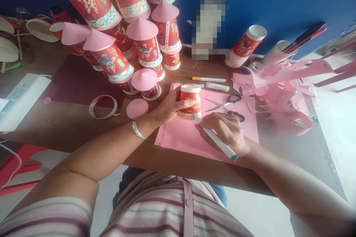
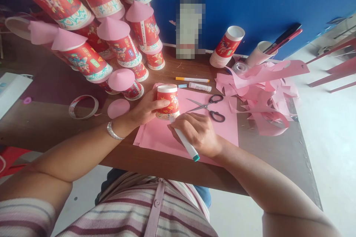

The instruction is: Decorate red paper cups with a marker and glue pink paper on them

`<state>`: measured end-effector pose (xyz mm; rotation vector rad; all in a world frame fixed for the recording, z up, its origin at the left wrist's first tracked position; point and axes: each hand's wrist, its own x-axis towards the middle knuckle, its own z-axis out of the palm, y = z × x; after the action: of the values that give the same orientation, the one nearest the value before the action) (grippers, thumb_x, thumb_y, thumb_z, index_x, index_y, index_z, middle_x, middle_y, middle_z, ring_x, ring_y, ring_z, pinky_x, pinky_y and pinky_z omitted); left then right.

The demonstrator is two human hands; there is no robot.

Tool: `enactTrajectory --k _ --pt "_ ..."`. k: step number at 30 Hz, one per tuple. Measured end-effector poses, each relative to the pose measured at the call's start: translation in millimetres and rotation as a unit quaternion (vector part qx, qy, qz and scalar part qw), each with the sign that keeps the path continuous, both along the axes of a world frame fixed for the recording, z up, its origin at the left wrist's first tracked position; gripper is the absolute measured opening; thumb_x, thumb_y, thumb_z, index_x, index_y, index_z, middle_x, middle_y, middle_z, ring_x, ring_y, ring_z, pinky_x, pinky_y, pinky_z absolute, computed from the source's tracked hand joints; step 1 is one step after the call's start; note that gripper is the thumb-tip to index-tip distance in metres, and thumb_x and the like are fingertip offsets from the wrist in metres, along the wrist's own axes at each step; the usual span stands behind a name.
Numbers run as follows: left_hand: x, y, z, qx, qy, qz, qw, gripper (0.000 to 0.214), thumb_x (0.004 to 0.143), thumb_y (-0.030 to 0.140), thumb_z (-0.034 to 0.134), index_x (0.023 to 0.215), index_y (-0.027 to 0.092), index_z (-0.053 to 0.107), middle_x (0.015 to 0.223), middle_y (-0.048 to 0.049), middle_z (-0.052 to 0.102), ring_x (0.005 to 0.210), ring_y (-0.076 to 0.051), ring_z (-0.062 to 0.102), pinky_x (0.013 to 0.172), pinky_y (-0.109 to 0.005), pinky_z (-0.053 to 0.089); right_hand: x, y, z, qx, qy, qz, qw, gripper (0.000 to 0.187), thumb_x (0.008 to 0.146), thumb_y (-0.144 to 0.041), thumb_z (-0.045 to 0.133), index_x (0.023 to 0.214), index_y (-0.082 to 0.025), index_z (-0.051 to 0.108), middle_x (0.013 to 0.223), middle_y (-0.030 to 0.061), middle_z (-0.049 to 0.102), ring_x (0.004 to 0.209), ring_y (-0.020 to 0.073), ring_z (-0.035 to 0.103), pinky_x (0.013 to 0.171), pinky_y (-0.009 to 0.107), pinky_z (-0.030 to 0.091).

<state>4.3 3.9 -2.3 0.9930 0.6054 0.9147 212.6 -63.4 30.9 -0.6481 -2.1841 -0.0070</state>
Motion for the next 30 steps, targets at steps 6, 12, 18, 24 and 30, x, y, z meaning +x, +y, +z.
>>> enactTrajectory --k 6,12,18,24,30 --pt "-0.3 0.1 -0.2 0.005 0.005 0.004 1.000 0.051 0.077 0.038 0.092 0.118 0.018 0.069 0.105 -0.0062 0.070 0.097 -0.020 0.066 0.086 -0.034 0.055 -0.1 -0.1 0.8 -0.002 -0.002 0.002 1.000 0.017 0.097 -0.004 0.066 0.103 -0.020 0.064 0.077 -0.0013 0.073 0.065 0.0157 0.073 0.059 0.027 0.058" --pt "-0.8 0.0 -0.7 0.007 0.006 0.003 1.000 0.053 0.076 0.039 0.092 0.120 0.019 0.069 0.105 -0.0065 0.070 0.097 -0.020 0.066 0.086 -0.034 0.055 0.2 0.3 1.9 -0.009 -0.007 0.001 1.000 0.021 0.095 -0.003 0.067 0.105 -0.021 0.066 0.077 -0.0021 0.073 0.065 0.0157 0.073 0.058 0.026 0.058" --pt "-1.0 -0.1 -1.6 0.005 0.004 -0.001 1.000 0.053 0.077 0.039 0.092 0.121 0.019 0.069 0.107 -0.0063 0.069 0.098 -0.020 0.066 0.085 -0.033 0.056 0.4 0.4 1.6 -0.008 -0.004 0.001 1.000 0.019 0.097 -0.005 0.064 0.106 -0.021 0.066 0.077 -0.0021 0.073 0.065 0.0148 0.073 0.058 0.026 0.058" --pt "0.5 -0.3 0.7 0.000 0.008 0.033 0.999 0.054 0.076 0.036 0.091 0.122 0.021 0.069 0.108 -0.0049 0.067 0.097 -0.018 0.064 0.091 -0.036 0.055 -1.5 -1.0 -0.3 -0.001 0.011 0.003 1.000 0.018 0.095 -0.007 0.072 0.102 -0.022 0.065 0.078 -0.0026 0.074 0.063 0.0144 0.071 0.062 0.028 0.065" --pt "1.2 -0.6 4.4 -0.011 -0.010 0.036 0.999 0.052 0.078 0.034 0.087 0.124 0.021 0.067 0.109 -0.0038 0.068 0.099 -0.019 0.066 0.094 -0.038 0.056 -3.4 -1.9 0.9 -0.013 0.019 0.016 1.000 0.020 0.094 -0.007 0.073 0.101 -0.023 0.064 0.077 -0.0058 0.071 0.060 0.0117 0.067 0.093 0.043 0.073"
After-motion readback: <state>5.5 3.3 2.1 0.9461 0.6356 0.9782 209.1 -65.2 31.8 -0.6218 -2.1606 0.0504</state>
